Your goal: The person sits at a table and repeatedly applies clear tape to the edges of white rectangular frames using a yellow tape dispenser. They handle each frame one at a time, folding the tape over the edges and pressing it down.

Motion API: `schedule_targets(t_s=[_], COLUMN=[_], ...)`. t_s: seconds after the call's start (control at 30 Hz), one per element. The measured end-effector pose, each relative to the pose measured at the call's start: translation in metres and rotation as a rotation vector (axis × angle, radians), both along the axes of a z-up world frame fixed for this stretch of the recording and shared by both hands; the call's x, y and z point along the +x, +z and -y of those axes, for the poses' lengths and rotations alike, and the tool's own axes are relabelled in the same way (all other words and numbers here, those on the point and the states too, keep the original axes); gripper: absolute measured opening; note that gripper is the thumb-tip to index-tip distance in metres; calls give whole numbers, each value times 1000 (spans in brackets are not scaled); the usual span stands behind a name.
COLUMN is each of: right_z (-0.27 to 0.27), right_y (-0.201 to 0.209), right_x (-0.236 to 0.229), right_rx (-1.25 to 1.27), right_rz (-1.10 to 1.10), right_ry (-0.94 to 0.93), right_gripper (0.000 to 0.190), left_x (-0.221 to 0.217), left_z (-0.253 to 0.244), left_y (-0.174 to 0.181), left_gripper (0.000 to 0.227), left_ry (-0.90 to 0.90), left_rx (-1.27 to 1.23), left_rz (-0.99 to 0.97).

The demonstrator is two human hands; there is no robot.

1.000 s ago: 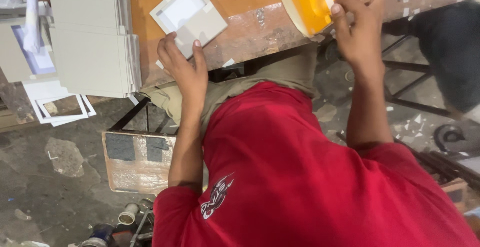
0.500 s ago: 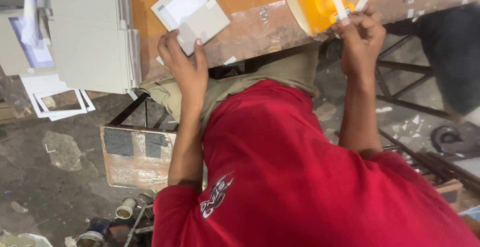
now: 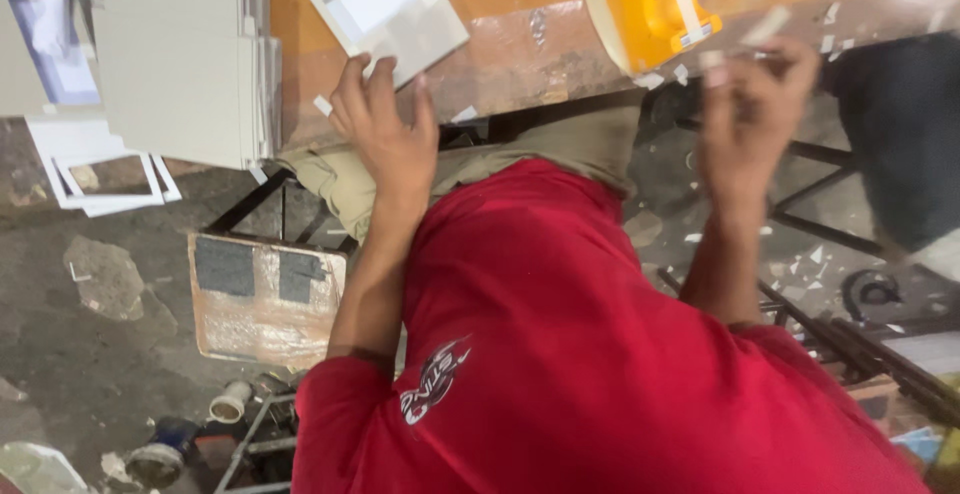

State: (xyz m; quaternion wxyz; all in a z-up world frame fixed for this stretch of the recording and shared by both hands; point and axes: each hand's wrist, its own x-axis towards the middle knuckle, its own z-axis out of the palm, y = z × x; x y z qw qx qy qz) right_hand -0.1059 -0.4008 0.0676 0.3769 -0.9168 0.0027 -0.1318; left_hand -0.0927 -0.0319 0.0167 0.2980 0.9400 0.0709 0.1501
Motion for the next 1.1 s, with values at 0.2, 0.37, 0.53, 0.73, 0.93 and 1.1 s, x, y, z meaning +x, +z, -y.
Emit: schedule_targets(t_s=[0.2,0.37,0.53,0.73,0.93,1.1], right_z=[-122,-172,-179,-165,-157,-154], right_y=[-7,-30,-47,-58,-73,-94], right_x=[22,52,64,66,62,60], right_rx=[375,539,419,604,410,470], right_rz=[-138,-286,-130,-341,-269,-220], right_ry=[384,473,569,627,417,403], right_gripper=[14,11,20,114,113,111], left_x=[41,75,72,60,60,60], left_z=[-44,-71,-41,-18,-19,-18], left_y=[14,18,10,1,0,-4], left_gripper=[97,118,110,108,106,110], left_ry=[-308,-459,-437,-405,-408,-417], left_rx=[142,229,150,87,84,68], left_rz=[-70,-335,-250,-195,-127,-142])
